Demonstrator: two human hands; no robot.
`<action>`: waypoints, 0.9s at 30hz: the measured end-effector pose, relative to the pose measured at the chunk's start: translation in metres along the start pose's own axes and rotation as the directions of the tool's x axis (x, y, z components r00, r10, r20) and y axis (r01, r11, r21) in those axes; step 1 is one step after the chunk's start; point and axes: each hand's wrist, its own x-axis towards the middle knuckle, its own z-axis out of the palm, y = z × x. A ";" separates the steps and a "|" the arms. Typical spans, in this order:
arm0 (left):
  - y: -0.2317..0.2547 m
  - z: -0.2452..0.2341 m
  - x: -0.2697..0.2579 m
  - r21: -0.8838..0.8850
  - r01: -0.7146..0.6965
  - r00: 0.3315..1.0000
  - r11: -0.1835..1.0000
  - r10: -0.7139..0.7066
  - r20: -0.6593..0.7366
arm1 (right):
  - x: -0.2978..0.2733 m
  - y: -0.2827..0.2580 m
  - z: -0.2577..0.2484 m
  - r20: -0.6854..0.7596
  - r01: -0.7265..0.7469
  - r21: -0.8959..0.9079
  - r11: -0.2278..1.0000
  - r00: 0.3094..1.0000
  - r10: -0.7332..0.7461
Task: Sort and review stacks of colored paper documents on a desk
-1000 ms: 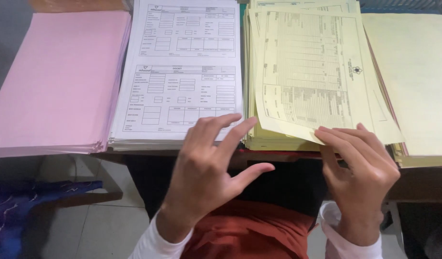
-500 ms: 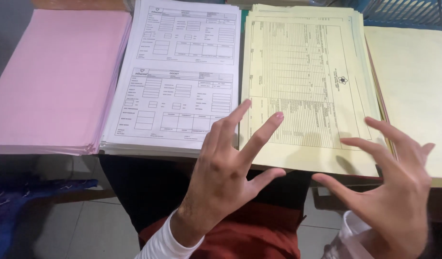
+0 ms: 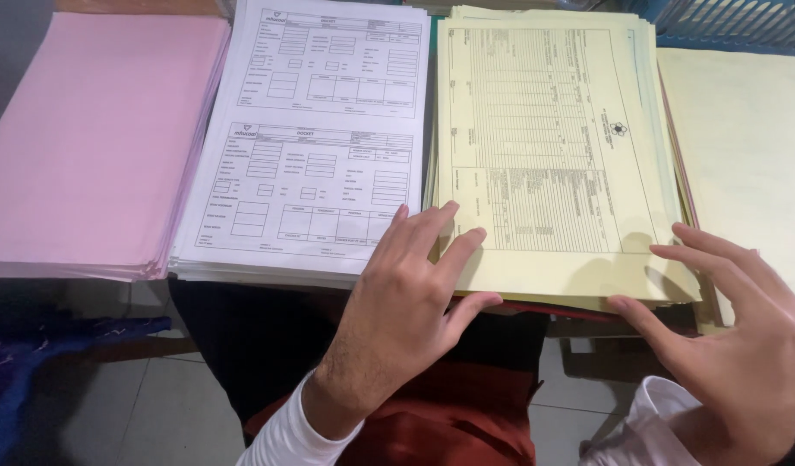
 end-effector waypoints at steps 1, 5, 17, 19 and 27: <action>-0.001 -0.001 0.001 -0.001 -0.002 1.000 1.000 0.002 0.001 | -0.001 0.000 0.001 -0.001 -0.003 -0.001 1.000 1.000 0.003; -0.006 -0.003 0.004 -0.045 -0.043 0.998 0.998 0.045 0.043 | -0.003 0.002 0.007 -0.034 -0.015 -0.014 1.000 0.999 0.015; -0.015 -0.004 0.005 -0.096 -0.060 0.997 0.994 0.064 0.033 | -0.007 -0.015 0.008 -0.086 -0.012 0.036 0.999 0.996 0.016; -0.014 -0.005 0.006 -0.101 -0.052 0.998 0.993 0.056 0.034 | -0.008 -0.014 0.009 -0.100 -0.014 0.056 0.998 0.995 0.019; -0.013 -0.003 0.012 -0.060 -0.146 0.989 0.987 0.144 -0.045 | -0.024 -0.007 -0.007 -0.128 -0.102 0.043 0.994 0.986 0.107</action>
